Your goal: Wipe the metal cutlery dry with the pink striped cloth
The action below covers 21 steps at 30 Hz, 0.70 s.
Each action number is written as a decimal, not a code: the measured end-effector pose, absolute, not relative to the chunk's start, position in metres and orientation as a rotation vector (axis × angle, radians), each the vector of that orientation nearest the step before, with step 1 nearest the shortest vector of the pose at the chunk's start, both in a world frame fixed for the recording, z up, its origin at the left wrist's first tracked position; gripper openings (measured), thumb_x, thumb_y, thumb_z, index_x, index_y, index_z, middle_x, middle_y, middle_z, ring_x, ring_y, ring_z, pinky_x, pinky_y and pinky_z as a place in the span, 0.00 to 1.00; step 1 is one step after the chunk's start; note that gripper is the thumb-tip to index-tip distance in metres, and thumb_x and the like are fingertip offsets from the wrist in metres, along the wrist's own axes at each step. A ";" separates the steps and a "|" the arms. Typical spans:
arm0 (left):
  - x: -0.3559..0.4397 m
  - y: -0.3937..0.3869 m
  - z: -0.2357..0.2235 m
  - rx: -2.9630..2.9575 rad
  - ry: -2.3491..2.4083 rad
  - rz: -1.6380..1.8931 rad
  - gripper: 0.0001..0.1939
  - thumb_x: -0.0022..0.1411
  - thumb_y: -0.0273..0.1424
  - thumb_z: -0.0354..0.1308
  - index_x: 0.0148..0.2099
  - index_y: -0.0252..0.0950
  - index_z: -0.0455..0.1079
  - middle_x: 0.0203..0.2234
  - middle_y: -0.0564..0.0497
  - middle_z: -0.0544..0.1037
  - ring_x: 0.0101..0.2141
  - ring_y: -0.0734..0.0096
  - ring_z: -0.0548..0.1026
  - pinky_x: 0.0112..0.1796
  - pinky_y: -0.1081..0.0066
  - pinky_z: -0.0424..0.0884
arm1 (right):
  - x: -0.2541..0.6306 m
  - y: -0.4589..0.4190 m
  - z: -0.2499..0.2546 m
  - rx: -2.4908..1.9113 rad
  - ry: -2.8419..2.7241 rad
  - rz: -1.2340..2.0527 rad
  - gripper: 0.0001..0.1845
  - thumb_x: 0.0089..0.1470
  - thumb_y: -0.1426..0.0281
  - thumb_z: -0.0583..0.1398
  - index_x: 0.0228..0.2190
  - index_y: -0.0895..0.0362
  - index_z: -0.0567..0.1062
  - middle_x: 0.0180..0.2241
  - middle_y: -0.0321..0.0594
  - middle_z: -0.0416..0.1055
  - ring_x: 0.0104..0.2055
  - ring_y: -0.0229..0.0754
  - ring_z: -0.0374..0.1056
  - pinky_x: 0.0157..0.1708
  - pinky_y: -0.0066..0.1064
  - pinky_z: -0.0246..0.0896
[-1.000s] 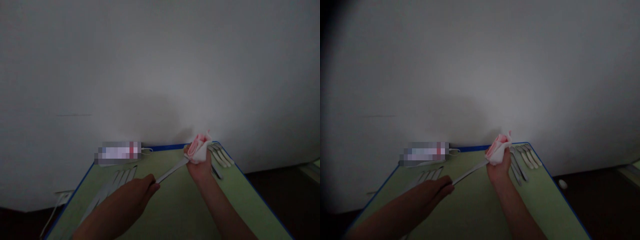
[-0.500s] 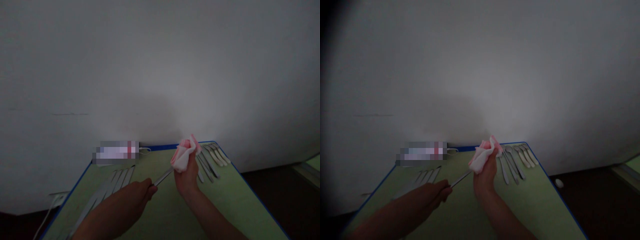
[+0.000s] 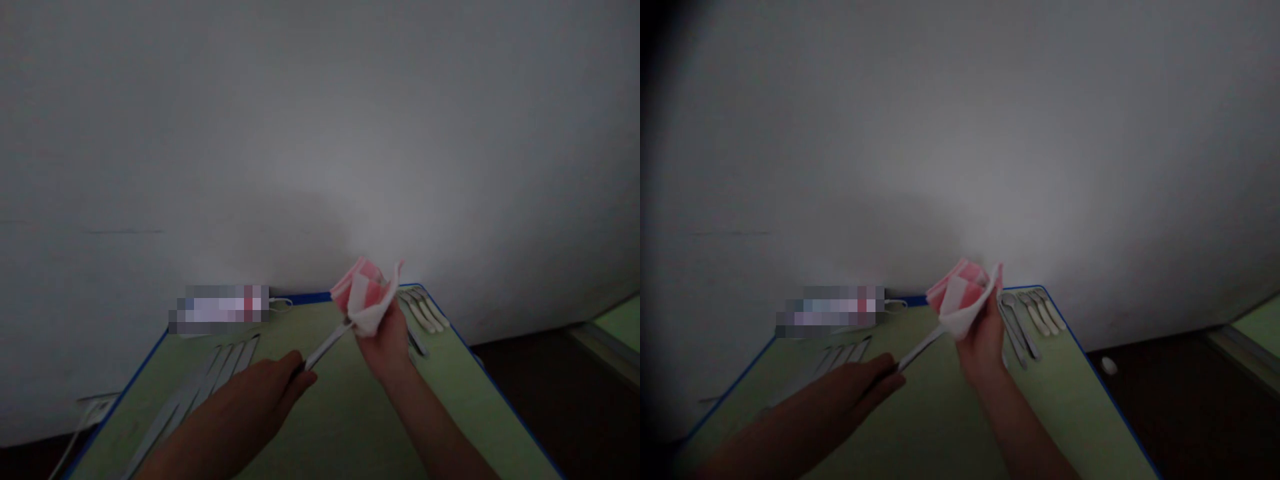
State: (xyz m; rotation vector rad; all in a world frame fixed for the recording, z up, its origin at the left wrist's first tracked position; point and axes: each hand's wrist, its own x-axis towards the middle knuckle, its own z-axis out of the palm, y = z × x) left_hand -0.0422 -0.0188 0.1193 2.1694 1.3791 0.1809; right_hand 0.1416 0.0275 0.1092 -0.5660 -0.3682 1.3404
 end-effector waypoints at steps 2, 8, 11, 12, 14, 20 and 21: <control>-0.046 -0.020 0.121 2.152 1.384 0.188 0.21 0.63 0.47 0.40 0.36 0.40 0.68 0.27 0.50 0.75 0.28 0.66 0.73 0.33 0.68 0.65 | 0.152 0.026 0.114 -0.493 -0.354 1.352 0.10 0.53 0.60 0.55 0.31 0.49 0.74 0.30 0.32 0.74 0.34 0.38 0.69 0.40 0.32 0.65; -0.058 -0.023 0.119 2.173 1.386 0.204 0.16 0.63 0.45 0.44 0.44 0.42 0.65 0.36 0.50 0.77 0.35 0.63 0.74 0.38 0.67 0.66 | 0.169 0.021 0.112 -0.375 -0.297 1.382 0.11 0.51 0.57 0.55 0.28 0.47 0.75 0.31 0.31 0.75 0.37 0.39 0.69 0.45 0.36 0.62; -0.061 -0.023 0.123 2.202 1.402 0.237 0.17 0.64 0.45 0.42 0.47 0.45 0.65 0.42 0.49 0.76 0.41 0.60 0.73 0.41 0.66 0.66 | 0.172 0.019 0.116 -0.383 -0.243 1.384 0.12 0.51 0.57 0.55 0.26 0.47 0.75 0.28 0.31 0.74 0.36 0.40 0.69 0.46 0.38 0.62; -0.062 -0.023 0.125 2.211 1.403 0.236 0.18 0.63 0.45 0.42 0.48 0.45 0.65 0.42 0.49 0.76 0.41 0.60 0.73 0.40 0.66 0.66 | 0.173 0.019 0.119 -0.380 -0.226 1.388 0.13 0.52 0.57 0.55 0.24 0.47 0.74 0.27 0.32 0.74 0.36 0.40 0.69 0.47 0.38 0.61; -0.061 -0.024 0.130 2.220 1.383 0.198 0.20 0.64 0.45 0.40 0.47 0.44 0.67 0.37 0.49 0.77 0.36 0.61 0.74 0.38 0.66 0.66 | 0.172 0.017 0.125 -0.363 -0.249 1.378 0.15 0.52 0.54 0.54 0.22 0.48 0.73 0.27 0.33 0.74 0.39 0.41 0.69 0.49 0.39 0.60; -0.059 -0.027 0.138 2.264 1.353 0.160 0.21 0.64 0.42 0.37 0.43 0.41 0.69 0.21 0.53 0.73 0.27 0.66 0.73 0.33 0.68 0.66 | 0.166 0.012 0.133 -0.368 -0.328 1.337 0.13 0.51 0.57 0.55 0.22 0.48 0.72 0.27 0.33 0.73 0.39 0.41 0.68 0.49 0.37 0.59; -0.059 -0.028 0.137 2.275 1.349 0.172 0.20 0.64 0.42 0.37 0.43 0.41 0.69 0.22 0.53 0.73 0.27 0.67 0.73 0.33 0.69 0.66 | 0.165 0.012 0.132 -0.363 -0.363 1.320 0.12 0.50 0.58 0.56 0.22 0.48 0.72 0.26 0.32 0.72 0.37 0.40 0.67 0.48 0.37 0.60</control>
